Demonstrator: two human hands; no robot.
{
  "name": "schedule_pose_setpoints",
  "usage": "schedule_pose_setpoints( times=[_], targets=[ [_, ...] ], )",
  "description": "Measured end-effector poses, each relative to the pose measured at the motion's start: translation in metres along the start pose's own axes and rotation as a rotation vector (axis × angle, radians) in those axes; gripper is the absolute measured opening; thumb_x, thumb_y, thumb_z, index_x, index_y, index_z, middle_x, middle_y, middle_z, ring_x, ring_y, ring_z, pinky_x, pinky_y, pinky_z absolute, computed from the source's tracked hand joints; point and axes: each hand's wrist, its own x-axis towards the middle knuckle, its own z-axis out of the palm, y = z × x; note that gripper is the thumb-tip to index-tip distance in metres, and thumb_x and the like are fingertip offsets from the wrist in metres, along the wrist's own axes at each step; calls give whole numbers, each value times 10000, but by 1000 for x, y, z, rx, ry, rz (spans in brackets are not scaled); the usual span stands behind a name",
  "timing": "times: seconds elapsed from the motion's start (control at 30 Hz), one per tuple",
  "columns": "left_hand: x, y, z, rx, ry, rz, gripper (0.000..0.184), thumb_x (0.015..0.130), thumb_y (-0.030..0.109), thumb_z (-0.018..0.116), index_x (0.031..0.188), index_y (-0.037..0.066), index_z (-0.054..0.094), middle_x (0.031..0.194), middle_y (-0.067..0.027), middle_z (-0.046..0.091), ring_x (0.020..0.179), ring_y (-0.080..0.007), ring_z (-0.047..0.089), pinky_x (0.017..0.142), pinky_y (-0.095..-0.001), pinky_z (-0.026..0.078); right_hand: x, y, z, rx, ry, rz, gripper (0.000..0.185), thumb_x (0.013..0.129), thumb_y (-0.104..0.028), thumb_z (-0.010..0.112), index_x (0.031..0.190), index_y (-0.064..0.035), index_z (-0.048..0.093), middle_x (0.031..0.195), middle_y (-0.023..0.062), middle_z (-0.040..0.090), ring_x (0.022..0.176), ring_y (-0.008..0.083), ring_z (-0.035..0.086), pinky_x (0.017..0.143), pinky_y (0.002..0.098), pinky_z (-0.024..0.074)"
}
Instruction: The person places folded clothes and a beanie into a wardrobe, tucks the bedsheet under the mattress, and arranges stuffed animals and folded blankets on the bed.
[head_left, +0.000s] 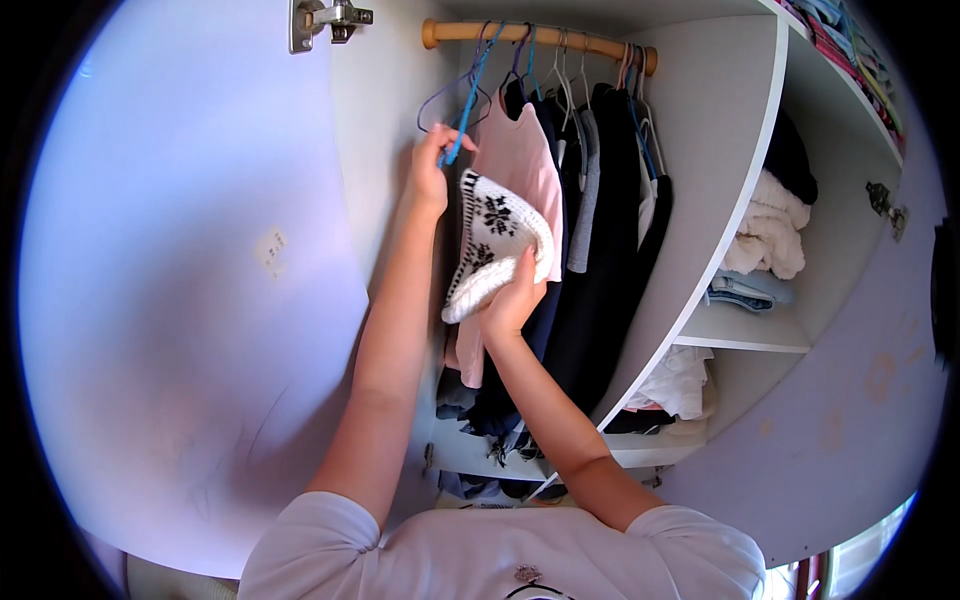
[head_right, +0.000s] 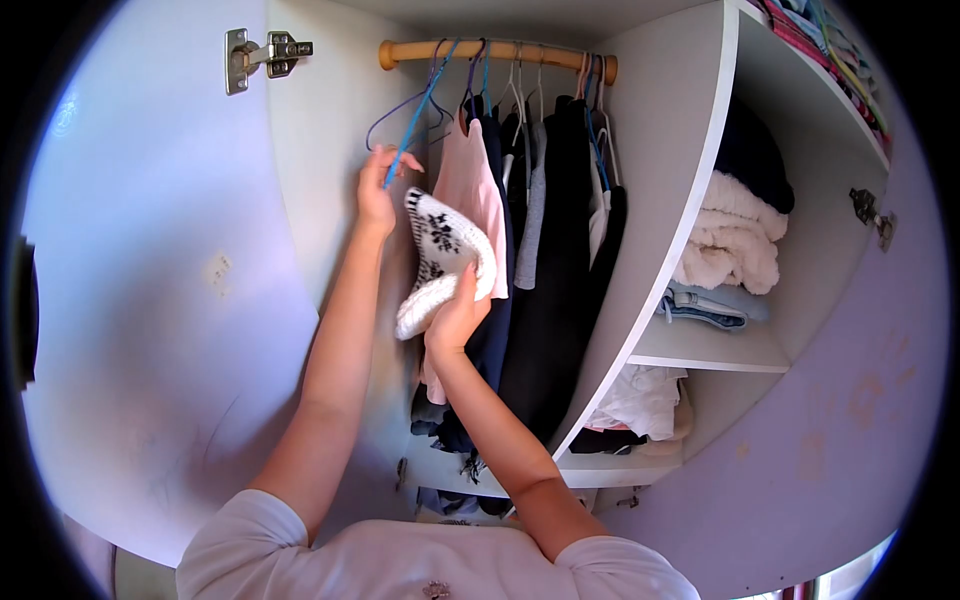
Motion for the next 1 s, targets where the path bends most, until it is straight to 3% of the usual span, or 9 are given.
schedule_pose_setpoints(
  times=[0.17, 0.33, 0.37, 0.53, 0.57, 0.63, 0.7, 0.83, 1.0],
  targets=[
    [7, 8, -1, -152, 180, -93, 555, 964, 417, 388, 599, 29, 542, 619, -34, 528, 615, -125, 442, 633, -277, 350, -9, -12, 46, -193, 50, 0, 403, 963, -223, 492, 1278, 28, 478, 1211, 128, 561, 1083, 201, 541, 943, 308, 403],
    [17, 18, 1, -54, 317, -120, 570, 963, 388, 448, 499, 58, 451, 532, -37, 485, 511, -130, 446, 516, -255, 345, 44, 2, 107, -234, -225, -501, 483, 925, -70, 462, 1379, 53, 354, 1412, 162, 409, 1298, 254, 395, 1074, 332, 289],
    [18, 23, 0, -78, 335, -151, 564, 961, 379, 455, 496, 60, 448, 534, -38, 486, 515, -131, 450, 521, -256, 348, 59, 1, 119, -235, -231, -654, 499, 885, -1, 475, 1369, 57, 368, 1413, 223, 398, 1321, 302, 374, 1090, 344, 263],
    [19, 33, 2, -126, 360, -224, 518, 953, 331, 460, 497, 89, 424, 559, -49, 486, 564, -148, 466, 550, -256, 342, 108, 40, 112, -798, -292, -952, 611, 761, 31, 544, 1359, -43, 438, 1405, 236, 397, 1320, 379, 348, 1095, 445, 259],
    [19, 34, 1, -123, 346, -233, 510, 956, 324, 448, 499, 100, 415, 570, -51, 484, 582, -152, 468, 557, -253, 334, 117, 53, 104, -757, -528, -921, 541, 781, -7, 567, 1315, -36, 487, 1336, 226, 482, 1262, 392, 421, 1064, 427, 312],
    [21, 25, -5, -181, 340, -264, 491, 945, 307, 452, 500, 103, 423, 565, -51, 495, 569, -153, 477, 555, -263, 354, 126, 78, 93, -738, -768, -407, 443, 836, -66, 577, 1275, -27, 525, 1233, 187, 574, 1182, 350, 516, 1018, 386, 370],
    [23, 20, -11, -201, 352, -281, 484, 942, 301, 453, 501, 104, 427, 566, -55, 503, 560, -155, 484, 553, -266, 366, 139, 88, 95, -370, -801, 3, 351, 895, -153, 577, 1206, 9, 562, 1133, 105, 623, 1042, 172, 572, 898, 302, 440],
    [20, 28, 8, -226, 406, -244, 422, 923, 238, 480, 539, 65, 456, 536, -58, 486, 494, -160, 469, 512, -272, 400, 170, 76, 121, -194, -740, 11, 283, 875, -143, 584, 1092, 37, 610, 967, 82, 652, 871, 156, 606, 785, 282, 472],
    [4, 20, 26, -125, 414, -180, 370, 899, 220, 532, 586, 23, 529, 535, -51, 489, 468, -153, 480, 459, -297, 430, 207, 81, 130, -616, -1108, 36, 213, 862, -115, 600, 1023, 24, 615, 808, 74, 647, 722, 137, 598, 656, 267, 472]
  ],
)
